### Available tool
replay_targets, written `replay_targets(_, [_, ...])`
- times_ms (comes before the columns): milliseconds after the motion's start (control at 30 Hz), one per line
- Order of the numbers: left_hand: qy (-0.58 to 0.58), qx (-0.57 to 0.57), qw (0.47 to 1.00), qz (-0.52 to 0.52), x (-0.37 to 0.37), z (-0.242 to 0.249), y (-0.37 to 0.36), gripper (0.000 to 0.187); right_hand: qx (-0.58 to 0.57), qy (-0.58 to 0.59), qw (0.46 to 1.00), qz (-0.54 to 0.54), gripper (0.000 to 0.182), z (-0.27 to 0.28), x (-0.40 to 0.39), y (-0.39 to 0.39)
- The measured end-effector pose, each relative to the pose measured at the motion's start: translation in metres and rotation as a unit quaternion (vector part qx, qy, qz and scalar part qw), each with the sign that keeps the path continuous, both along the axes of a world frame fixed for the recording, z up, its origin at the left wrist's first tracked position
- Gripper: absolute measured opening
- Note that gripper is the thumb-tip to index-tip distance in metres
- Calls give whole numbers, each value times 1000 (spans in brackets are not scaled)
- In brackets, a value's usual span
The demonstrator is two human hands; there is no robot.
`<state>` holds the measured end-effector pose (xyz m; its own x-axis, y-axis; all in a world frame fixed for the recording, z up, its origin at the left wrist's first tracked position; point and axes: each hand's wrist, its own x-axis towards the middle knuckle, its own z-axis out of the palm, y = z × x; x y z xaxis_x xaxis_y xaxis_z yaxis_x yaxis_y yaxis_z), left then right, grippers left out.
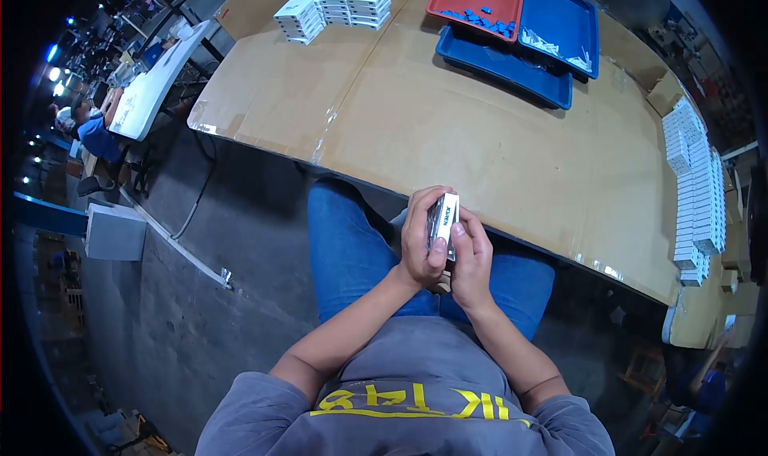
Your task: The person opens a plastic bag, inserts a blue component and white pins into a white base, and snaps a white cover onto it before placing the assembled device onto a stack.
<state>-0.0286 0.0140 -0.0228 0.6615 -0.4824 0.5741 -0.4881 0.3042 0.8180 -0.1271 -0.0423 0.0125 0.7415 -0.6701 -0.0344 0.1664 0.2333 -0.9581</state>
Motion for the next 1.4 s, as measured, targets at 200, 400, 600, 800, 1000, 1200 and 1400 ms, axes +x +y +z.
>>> replay_targets(200, [27, -26, 999, -23, -2, -1, 7, 78, -49, -15, 998, 22, 42, 1, -3, 4])
replay_targets(400, [-10, 31, 998, -54, 9, -4, 4, 100, 7, 21, 999, 26, 47, 1, 2, -11])
replay_targets(600, [187, 56, 974, -119, 9, 0, 8, 95, -206, 109, 969, 83, 60, -5, -10, -33])
replay_targets(800, [540, 79, 812, -208, 6, 16, 10, 80, -461, 43, 882, 85, 76, -7, -15, -50])
replay_targets(1000, [624, 94, 736, -245, -3, 24, 12, 67, -534, 2, 842, 78, 74, -17, -13, -62])
replay_targets(1200, [630, 103, 718, -278, 1, 22, 9, 62, -550, -43, 833, 36, 74, -26, -10, -60])
replay_targets(1400, [608, 128, 728, -290, 4, 23, 12, 61, -510, -59, 858, 25, 73, -30, -13, -57])
